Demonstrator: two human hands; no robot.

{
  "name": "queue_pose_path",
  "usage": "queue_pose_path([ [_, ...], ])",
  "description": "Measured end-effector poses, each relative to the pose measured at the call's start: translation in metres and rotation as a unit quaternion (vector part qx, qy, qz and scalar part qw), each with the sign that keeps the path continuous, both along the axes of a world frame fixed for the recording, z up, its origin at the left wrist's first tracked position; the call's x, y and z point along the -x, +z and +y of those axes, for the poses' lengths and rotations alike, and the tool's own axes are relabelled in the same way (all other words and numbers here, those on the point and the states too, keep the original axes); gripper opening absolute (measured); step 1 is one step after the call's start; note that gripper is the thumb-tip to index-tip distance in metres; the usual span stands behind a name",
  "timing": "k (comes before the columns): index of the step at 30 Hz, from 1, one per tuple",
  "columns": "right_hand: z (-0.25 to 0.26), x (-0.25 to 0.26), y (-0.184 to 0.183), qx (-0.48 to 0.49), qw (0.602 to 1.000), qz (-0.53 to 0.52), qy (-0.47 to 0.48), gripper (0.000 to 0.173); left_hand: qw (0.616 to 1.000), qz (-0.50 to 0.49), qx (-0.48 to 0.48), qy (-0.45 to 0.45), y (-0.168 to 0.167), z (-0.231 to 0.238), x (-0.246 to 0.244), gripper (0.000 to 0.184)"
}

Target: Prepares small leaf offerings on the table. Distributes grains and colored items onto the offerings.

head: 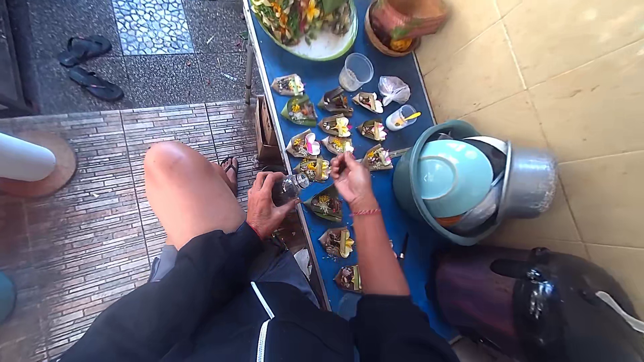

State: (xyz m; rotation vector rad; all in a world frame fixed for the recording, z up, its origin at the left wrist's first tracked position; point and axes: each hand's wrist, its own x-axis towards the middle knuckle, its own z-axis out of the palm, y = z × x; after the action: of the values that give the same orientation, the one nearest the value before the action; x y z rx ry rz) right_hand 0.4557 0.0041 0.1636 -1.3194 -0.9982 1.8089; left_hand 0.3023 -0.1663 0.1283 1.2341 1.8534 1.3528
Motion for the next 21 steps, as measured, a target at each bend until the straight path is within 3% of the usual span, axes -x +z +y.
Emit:
queue_pose_path([
  [3,0.065,-0.014,0.002,-0.136,0.945,-0.262,0.142,0.033,1.000,-0.018,0.007,0.002,0.001,0.002,0.001,0.063],
  [7,0.116,-0.016,0.001,-0.151,0.838,-0.447,0.274,0.028,1.000,-0.014,-0.002,0.008,-0.004,0.005,0.000,0.064],
  [12,0.138,-0.014,-0.014,-0.216,0.748,-0.541,0.319,0.022,1.000,-0.014,-0.007,0.005,-0.006,0.006,0.002,0.065],
  [21,0.135,-0.006,-0.023,-0.275,0.694,-0.561,0.358,0.022,1.000,-0.031,-0.006,-0.004,-0.002,0.006,0.001,0.064],
])
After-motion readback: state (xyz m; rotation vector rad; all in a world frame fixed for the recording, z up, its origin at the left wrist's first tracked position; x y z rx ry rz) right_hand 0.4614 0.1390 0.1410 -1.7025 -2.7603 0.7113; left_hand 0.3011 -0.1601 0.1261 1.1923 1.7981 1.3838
